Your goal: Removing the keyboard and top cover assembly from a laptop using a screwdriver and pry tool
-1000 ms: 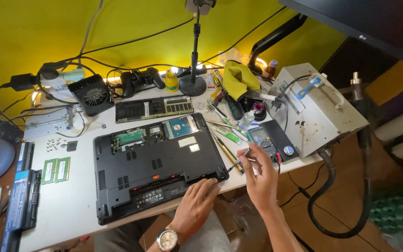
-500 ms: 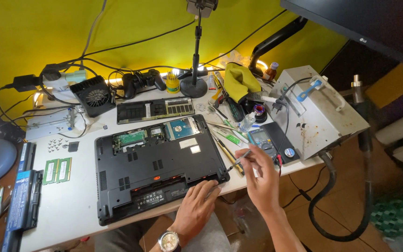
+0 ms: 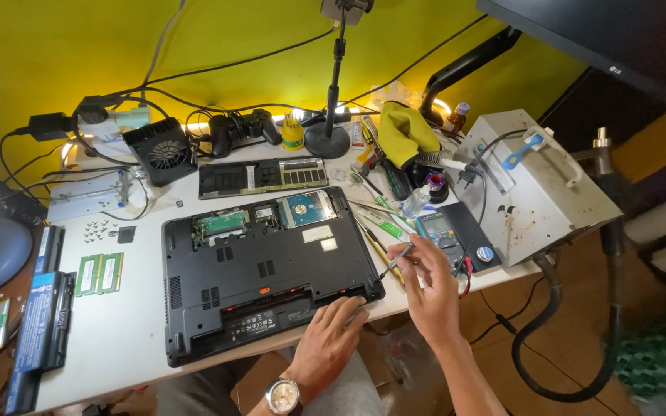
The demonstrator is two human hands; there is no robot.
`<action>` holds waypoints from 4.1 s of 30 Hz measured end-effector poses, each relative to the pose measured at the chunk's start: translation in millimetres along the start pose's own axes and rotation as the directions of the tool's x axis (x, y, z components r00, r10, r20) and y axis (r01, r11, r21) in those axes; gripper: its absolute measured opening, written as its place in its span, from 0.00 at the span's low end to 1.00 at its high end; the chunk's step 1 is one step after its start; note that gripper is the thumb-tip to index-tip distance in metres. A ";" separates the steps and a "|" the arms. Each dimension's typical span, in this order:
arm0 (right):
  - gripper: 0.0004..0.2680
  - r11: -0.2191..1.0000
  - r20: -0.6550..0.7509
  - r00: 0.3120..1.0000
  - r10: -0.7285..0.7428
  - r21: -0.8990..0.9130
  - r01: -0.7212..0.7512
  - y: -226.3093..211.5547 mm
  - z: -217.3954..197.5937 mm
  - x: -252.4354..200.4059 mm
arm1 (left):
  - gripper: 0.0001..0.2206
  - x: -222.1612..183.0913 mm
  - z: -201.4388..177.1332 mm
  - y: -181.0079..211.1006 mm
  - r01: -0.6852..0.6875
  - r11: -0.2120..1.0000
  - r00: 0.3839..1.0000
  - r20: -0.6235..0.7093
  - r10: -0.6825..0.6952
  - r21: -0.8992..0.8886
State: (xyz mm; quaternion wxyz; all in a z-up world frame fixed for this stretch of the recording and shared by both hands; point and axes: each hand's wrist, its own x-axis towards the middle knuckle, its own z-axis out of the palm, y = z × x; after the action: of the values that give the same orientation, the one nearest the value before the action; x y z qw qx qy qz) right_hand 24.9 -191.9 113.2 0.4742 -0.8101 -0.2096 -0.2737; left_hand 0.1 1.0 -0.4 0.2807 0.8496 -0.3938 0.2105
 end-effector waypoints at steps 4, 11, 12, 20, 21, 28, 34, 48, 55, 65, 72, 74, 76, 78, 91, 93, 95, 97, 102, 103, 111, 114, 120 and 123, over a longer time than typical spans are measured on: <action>0.15 1.000 0.129 0.992 0.015 -0.018 -0.013 -4.8 -0.2 0.3 | 0.18 1.6 -1.5 0.8 -0.011 1.000 0.999 -0.039 0.012 0.024; 0.17 0.997 0.067 0.997 -0.032 -0.069 0.037 12.7 10.5 -9.4 | 0.16 3.9 -5.4 1.6 0.002 1.000 0.999 -0.043 -0.002 -0.010; 0.16 0.993 0.019 0.999 -0.043 -0.112 0.045 15.2 11.5 -13.5 | 0.16 1.9 -4.5 2.5 0.002 1.000 0.999 -0.036 -0.003 -0.018; 0.23 0.994 -0.045 0.993 -0.113 -0.007 0.112 -12.2 -1.3 9.3 | 0.15 3.7 -9.5 4.4 0.004 1.000 1.000 -0.028 -0.005 -0.029; 0.24 0.996 -0.087 0.993 -0.079 0.045 0.083 -14.2 -4.0 11.8 | 0.15 4.3 -10.1 4.5 0.001 0.999 1.000 -0.030 -0.002 -0.032; 0.27 0.858 -0.219 0.875 0.432 0.400 -0.324 -37.1 -9.6 13.4 | 0.15 32.2 -39.9 25.1 0.313 0.882 0.926 -0.092 -0.365 -0.352; 0.25 0.830 -0.191 0.870 0.455 0.445 -0.336 -47.4 4.3 6.3 | 0.06 55.0 -69.3 17.0 0.466 0.620 0.828 0.065 -0.557 -0.631; 0.22 0.926 -0.580 0.726 0.369 0.302 -0.229 -14.4 20.3 19.2 | 0.10 35.3 -142.4 -37.5 0.572 0.657 0.749 -0.015 -0.663 -0.491; 0.16 0.900 -0.544 0.720 0.430 0.196 -0.390 27.0 26.6 -1.4 | 0.14 -29.7 -178.9 -99.7 0.690 0.666 0.630 -0.217 -0.746 -0.283; 0.03 0.814 -0.318 0.864 0.389 -0.320 -0.485 72.4 40.0 -22.0 | 0.05 -63.5 -167.5 -114.0 0.683 0.653 0.567 -0.327 -0.756 -0.326; 0.07 0.758 -0.121 0.895 0.430 -0.490 -0.430 79.9 38.8 -24.6 | 0.07 -76.3 -163.9 -121.4 0.623 0.600 0.464 -0.380 -0.800 -0.501; 0.07 0.784 -0.122 0.928 0.351 -0.503 -0.363 80.9 43.2 -27.0 | 0.07 -78.9 -164.1 -122.3 0.630 0.594 0.436 -0.405 -0.804 -0.500; 0.06 0.800 -0.125 0.954 0.273 -0.521 -0.297 85.3 45.6 -30.2 | 0.07 -80.0 -163.5 -122.0 0.635 0.585 0.409 -0.423 -0.809 -0.505; 0.05 0.810 -0.115 0.981 0.158 -0.553 -0.195 92.9 47.7 -32.8 | 0.08 -79.4 -163.9 -121.6 0.628 0.556 0.375 -0.414 -0.829 -0.545; 0.10 0.749 -0.100 0.957 0.274 -0.601 -0.277 103.5 48.1 -38.1 | 0.09 -77.1 -170.9 -118.0 0.629 0.518 0.345 -0.389 -0.854 -0.579; 0.11 0.757 -0.088 0.971 0.223 -0.611 -0.229 107.7 47.3 -40.2 | 0.09 -76.9 -170.6 -115.4 0.632 0.483 0.312 -0.371 -0.874 -0.606; 0.11 0.755 -0.090 0.964 0.251 -0.605 -0.253 102.8 47.0 -37.9 | 0.09 -76.8 -170.3 -115.4 0.631 0.484 0.313 -0.372 -0.874 -0.606; 0.12 0.754 -0.093 0.957 0.276 -0.596 -0.276 98.7 47.7 -36.2 | 0.09 -77.2 -169.7 -115.6 0.629 0.488 0.315 -0.376 -0.872 -0.605; 0.10 0.764 -0.112 0.966 0.234 -0.593 -0.254 99.3 47.9 -37.1 | 0.09 -75.9 -168.7 -114.9 0.642 0.472 0.306 -0.362 -0.880 -0.604; 0.10 0.764 -0.116 0.966 0.231 -0.593 -0.254 100.2 48.7 -37.0 | 0.09 -77.5 -168.7 -115.3 0.639 0.476 0.310 -0.364 -0.878 -0.604; 0.10 0.737 -0.131 0.957 0.260 -0.614 -0.284 102.5 48.7 -36.4 | 0.10 -77.2 -167.5 -117.2 0.657 0.466 0.314 -0.347 -0.884 -0.592; 0.10 0.740 -0.139 0.952 0.274 -0.602 -0.301 102.6 48.9 -35.0 | 0.10 -74.6 -168.7 -116.4 0.670 0.437 0.293 -0.328 -0.898 -0.600; 0.10 0.748 -0.142 0.963 0.228 -0.608 -0.267 110.7 48.5 -37.4 | 0.10 -75.3 -165.2 -118.6 0.699 0.418 0.280 -0.316 -0.907 -0.580; 0.10 0.742 -0.150 0.955 0.256 -0.603 -0.294 107.9 48.2 -36.5 | 0.10 -76.5 -162.9 -121.2 0.721 0.432 0.292 -0.328 -0.899 -0.542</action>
State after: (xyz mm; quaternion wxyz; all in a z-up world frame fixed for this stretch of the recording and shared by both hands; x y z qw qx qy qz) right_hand 73.5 -202.1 -0.1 0.2232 -0.9341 0.0271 -0.2773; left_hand 27.3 212.4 40.4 0.5737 0.7681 0.1781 0.2217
